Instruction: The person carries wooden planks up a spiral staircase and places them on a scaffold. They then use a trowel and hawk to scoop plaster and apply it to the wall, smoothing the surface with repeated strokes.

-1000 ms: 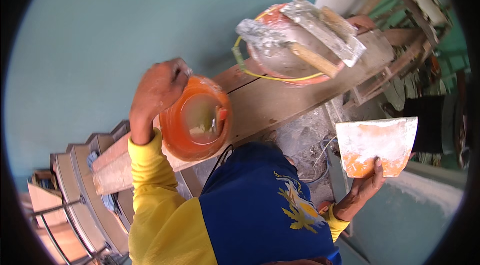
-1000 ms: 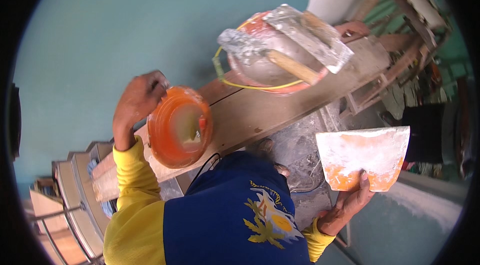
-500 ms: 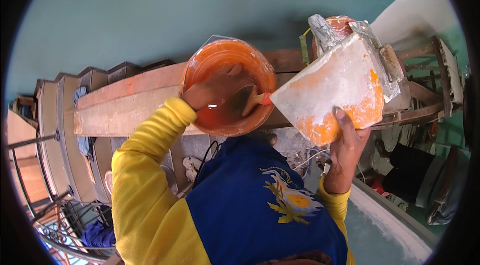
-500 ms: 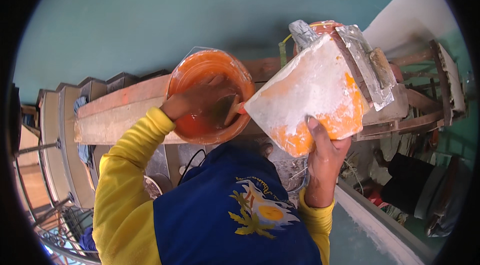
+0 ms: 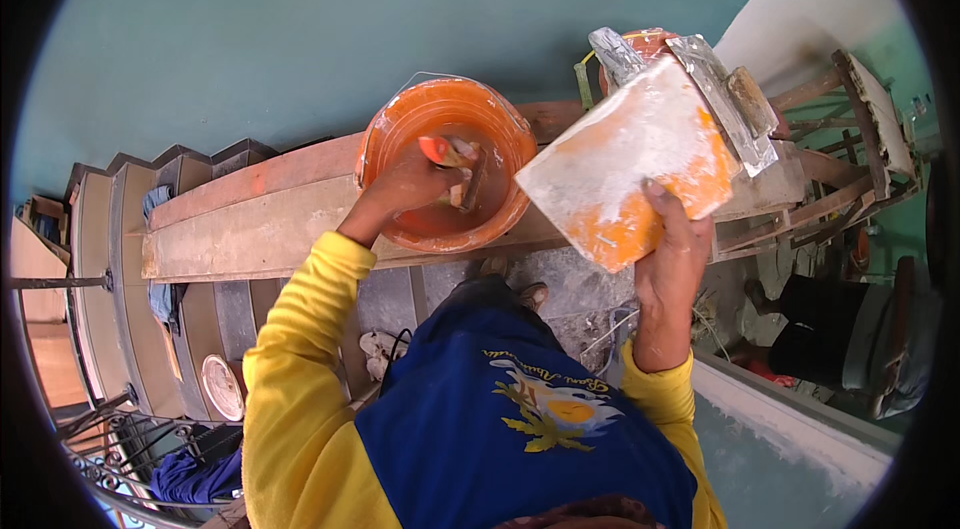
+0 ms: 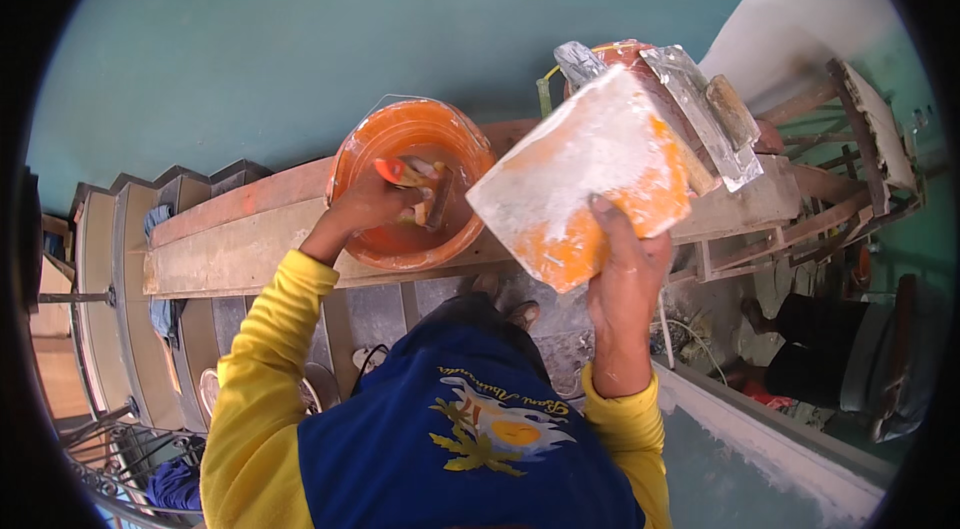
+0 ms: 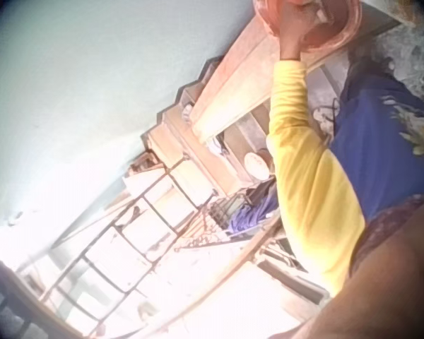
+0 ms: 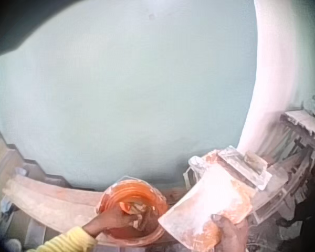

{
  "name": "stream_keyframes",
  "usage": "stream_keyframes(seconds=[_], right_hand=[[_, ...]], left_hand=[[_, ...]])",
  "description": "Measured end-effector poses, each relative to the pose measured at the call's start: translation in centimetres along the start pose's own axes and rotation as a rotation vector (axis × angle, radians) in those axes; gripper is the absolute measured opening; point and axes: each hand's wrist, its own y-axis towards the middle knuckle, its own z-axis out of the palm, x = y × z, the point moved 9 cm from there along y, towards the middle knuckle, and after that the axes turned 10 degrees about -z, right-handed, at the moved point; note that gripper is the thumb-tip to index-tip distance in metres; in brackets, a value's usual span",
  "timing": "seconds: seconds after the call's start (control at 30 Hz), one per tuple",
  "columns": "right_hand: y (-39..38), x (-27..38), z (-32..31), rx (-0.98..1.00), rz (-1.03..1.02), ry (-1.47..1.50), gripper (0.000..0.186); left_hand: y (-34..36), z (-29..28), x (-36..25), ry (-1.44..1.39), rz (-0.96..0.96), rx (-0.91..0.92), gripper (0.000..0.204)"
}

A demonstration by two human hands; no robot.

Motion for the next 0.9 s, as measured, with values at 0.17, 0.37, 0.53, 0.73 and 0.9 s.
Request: stream_keyframes(seconds=[0.17, 0.37, 0.53, 0.73, 0.9], right_hand=[[-2.4, -2.2, 5.8, 0.184, 0.058, -0.117, 0.032], [-3.4, -5.4, 11.6, 0.358, -0.005, -0.337, 0.027], [-5.2, -6.6, 14.6, 0.428, -0.064, -0.416, 0.028], [-5.8, -7.6, 14.0, 0.31, -0.025, -0.3, 0.027], [-6.5, -7.2, 13.2, 0.271, -0.092, -0.369, 0.025]], left_hand=[[-5.3, -4.8, -1.4, -0.201, 0.005, -0.268, 0.022], [-11.0, -10.5, -6.2, -0.344, 0.182, -0.527, 0.02], [-11.1, -11.1, -7.9, -0.602, 0.322, -0.502, 0.021], [-9.4, -10.1, -6.0, -0.535, 0.271, -0.385, 0.02], [-8.5, -9.8, -3.6, -0.464, 0.172, -0.34, 0.02]])
